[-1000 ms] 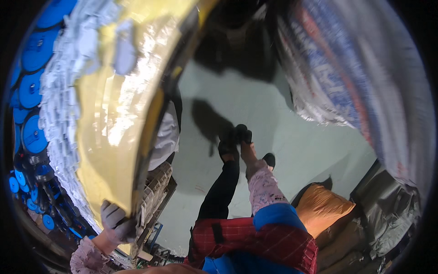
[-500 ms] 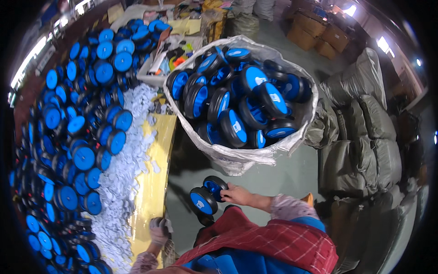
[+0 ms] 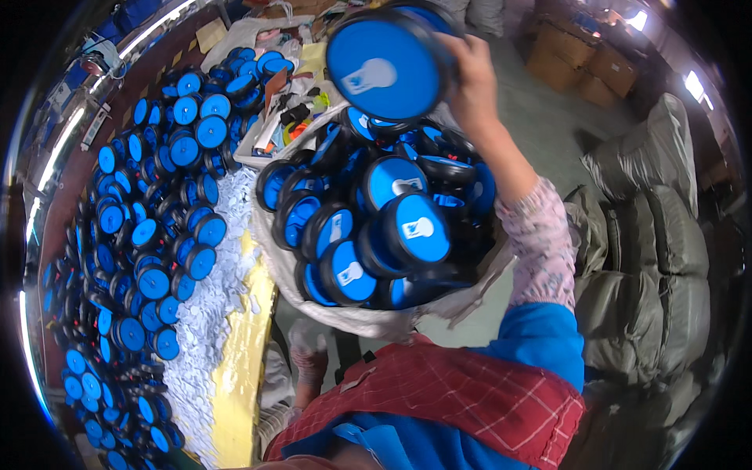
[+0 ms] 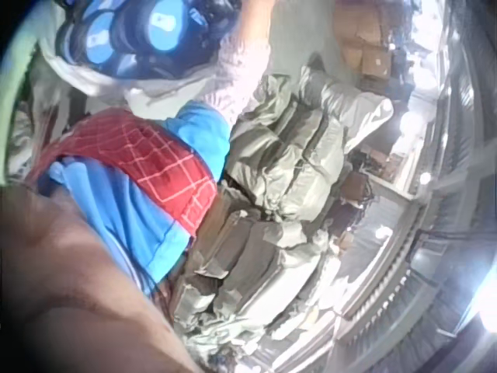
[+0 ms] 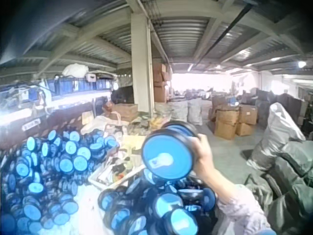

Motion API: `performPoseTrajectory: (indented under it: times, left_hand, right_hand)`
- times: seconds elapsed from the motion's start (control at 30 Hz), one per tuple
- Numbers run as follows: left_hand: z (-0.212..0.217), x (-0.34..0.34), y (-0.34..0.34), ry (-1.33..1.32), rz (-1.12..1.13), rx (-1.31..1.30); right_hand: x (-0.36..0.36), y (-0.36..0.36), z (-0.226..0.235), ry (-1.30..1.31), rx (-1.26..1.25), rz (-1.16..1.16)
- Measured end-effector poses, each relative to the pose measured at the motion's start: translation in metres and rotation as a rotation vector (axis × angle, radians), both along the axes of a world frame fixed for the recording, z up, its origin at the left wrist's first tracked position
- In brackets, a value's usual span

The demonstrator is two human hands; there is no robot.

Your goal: The person assembles small blue and black circular objects by hand, placing white plastic pieces into the center of each unit. They repeatedly pick up units, insert pieces, and place finished units into a large white sack. The workspace is cluttered with many similar units and loose parts.

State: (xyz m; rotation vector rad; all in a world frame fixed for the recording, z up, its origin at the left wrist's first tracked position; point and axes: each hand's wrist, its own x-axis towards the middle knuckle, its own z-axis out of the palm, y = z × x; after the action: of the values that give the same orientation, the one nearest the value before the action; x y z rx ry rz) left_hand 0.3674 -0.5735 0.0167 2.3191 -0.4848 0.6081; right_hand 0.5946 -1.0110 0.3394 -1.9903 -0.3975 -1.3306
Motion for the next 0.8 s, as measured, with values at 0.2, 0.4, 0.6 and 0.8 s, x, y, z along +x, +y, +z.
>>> performPoseTrajectory:
  times: [0.2, 0.4, 0.6, 0.8]
  left_hand:
    - [0.028, -0.025, -0.093, 0.032, 0.262, -0.157]
    - [0.034, -0.069, -0.135, 0.139, 0.455, -0.151]
    - [-0.009, -0.136, -0.225, 0.261, 0.598, -0.817]
    - [-0.076, -0.215, -0.357, 0.675, 0.599, -1.051]
  right_hand:
    - [0.078, -0.023, -0.137, 0.724, -0.767, 0.030]
    - [0.060, -0.083, -0.109, 0.536, -0.749, 0.237]
    - [-0.020, -0.213, -0.091, 0.513, -0.486, 0.307]
    - [-0.040, -0.425, -0.190, 0.629, -0.352, -0.079]
